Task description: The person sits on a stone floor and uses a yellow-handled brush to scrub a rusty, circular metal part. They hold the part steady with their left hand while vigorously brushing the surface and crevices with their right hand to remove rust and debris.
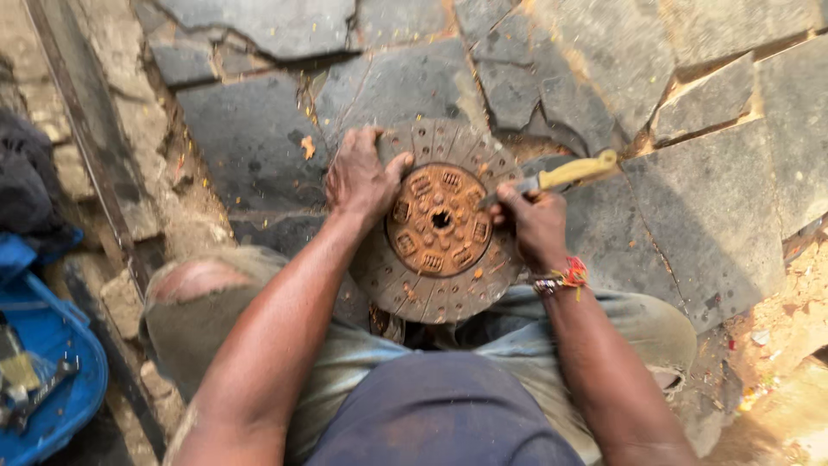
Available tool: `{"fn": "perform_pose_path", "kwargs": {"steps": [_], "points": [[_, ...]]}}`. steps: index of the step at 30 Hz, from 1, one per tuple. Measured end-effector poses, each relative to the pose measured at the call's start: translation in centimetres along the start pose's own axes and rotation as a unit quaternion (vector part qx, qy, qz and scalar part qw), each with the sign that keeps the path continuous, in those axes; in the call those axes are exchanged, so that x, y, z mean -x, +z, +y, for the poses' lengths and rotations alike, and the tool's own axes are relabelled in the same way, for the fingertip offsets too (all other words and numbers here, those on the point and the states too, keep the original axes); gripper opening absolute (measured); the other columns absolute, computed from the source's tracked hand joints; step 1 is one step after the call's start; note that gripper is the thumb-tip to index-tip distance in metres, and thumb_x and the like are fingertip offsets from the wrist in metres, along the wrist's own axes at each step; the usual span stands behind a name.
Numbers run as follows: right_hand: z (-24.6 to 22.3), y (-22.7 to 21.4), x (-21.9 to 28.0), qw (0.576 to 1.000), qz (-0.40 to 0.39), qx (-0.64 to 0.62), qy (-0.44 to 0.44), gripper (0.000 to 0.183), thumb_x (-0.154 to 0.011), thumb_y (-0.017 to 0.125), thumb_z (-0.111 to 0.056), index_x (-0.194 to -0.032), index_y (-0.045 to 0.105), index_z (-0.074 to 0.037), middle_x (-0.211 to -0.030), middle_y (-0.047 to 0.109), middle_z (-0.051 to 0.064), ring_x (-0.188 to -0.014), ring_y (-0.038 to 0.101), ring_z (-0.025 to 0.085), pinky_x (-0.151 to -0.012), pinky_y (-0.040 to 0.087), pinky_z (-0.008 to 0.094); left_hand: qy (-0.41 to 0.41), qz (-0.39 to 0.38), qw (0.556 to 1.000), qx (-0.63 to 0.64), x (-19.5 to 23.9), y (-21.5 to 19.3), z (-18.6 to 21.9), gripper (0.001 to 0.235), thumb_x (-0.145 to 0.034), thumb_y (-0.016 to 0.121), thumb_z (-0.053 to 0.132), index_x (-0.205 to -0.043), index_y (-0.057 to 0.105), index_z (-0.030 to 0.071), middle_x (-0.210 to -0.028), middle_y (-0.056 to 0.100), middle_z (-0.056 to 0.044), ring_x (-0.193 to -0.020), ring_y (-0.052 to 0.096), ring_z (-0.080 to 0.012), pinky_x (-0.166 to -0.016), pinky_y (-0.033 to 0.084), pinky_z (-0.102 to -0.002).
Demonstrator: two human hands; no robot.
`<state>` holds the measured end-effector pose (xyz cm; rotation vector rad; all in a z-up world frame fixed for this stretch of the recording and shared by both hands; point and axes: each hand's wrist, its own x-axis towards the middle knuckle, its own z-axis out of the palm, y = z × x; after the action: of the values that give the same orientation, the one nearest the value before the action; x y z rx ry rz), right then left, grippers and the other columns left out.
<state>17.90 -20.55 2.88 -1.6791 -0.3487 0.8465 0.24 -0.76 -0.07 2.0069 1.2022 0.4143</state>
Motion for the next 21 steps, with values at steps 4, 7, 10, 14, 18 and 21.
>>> {"fn": "perform_pose_path", "kwargs": {"steps": [4,7,10,14,18,21], "points": [[-0.7,-0.4,1.3,0.992,-0.052,0.083,-0.082,0.008,-0.097,0.069,-0.007,-0.098,0.068,0.001,-0.084,0.073,0.007,-0.073,0.072,0.014,-0.064,0.06,0.027,-0.028,-0.023,0.999,0.003,-0.6,0.1,0.2,0.053,-0.081,0.084,0.043,-0.119,0.06,0.014,-0.114,0.061,-0.009,-0.1,0.064,-0.0261,-0.084,0.052,-0.044],[-2.5,-1.6,1.1,0.995,0.024,0.043,-0.084,0.011,-0.103,0.068,-0.007,-0.095,0.066,0.001,-0.084,0.071,0.007,-0.073,0.071,0.014,-0.069,0.06,0.026,-0.042,-0.047,0.998,0.009,0.1,0.3,0.2,0.055,-0.081,0.084,0.045,-0.12,0.059,0.014,-0.114,0.061,-0.009,-0.099,0.063,-0.0249,-0.084,0.053,-0.043],[-3.5,-1.4,2.4,0.979,-0.02,0.166,-0.113,0.009,-0.099,0.066,-0.008,-0.103,0.067,0.0,-0.085,0.073,0.007,-0.074,0.072,0.013,-0.069,0.061,0.027,-0.06,-0.039,0.997,0.005,-0.4,0.2,0.4,0.056,-0.08,0.085,0.044,-0.12,0.058,0.015,-0.113,0.061,-0.007,-0.097,0.063,-0.023,-0.084,0.053,-0.042],[-3.6,-1.7,3.5,0.98,-0.041,0.177,-0.086,0.013,-0.095,0.07,-0.009,-0.104,0.071,0.0,-0.087,0.075,0.008,-0.075,0.074,0.015,-0.068,0.061,0.029,-0.041,-0.037,0.998,-0.005,-0.5,0.4,0.1,0.056,-0.082,0.085,0.043,-0.121,0.058,0.014,-0.112,0.061,-0.008,-0.096,0.063,-0.0231,-0.083,0.053,-0.041],[-1.4,-1.7,3.7,0.953,0.054,0.299,-0.005,0.017,-0.102,0.065,-0.02,-0.105,0.074,-0.005,-0.087,0.077,0.007,-0.076,0.074,0.019,-0.071,0.056,0.031,-0.034,-0.021,0.999,0.004,-0.7,0.5,-0.1,0.055,-0.081,0.085,0.042,-0.121,0.058,0.014,-0.114,0.061,-0.007,-0.097,0.063,-0.0228,-0.081,0.053,-0.041],[1.1,-0.7,7.5,0.819,-0.054,0.359,-0.444,0.003,-0.096,0.071,-0.011,-0.097,0.07,-0.008,-0.092,0.074,0.008,-0.083,0.074,0.02,-0.075,0.059,0.03,-0.071,-0.058,0.996,0.007,-0.5,0.3,0.3,0.054,-0.083,0.082,0.043,-0.12,0.058,0.013,-0.114,0.061,-0.007,-0.099,0.064,-0.0234,-0.083,0.055,-0.041]]}}
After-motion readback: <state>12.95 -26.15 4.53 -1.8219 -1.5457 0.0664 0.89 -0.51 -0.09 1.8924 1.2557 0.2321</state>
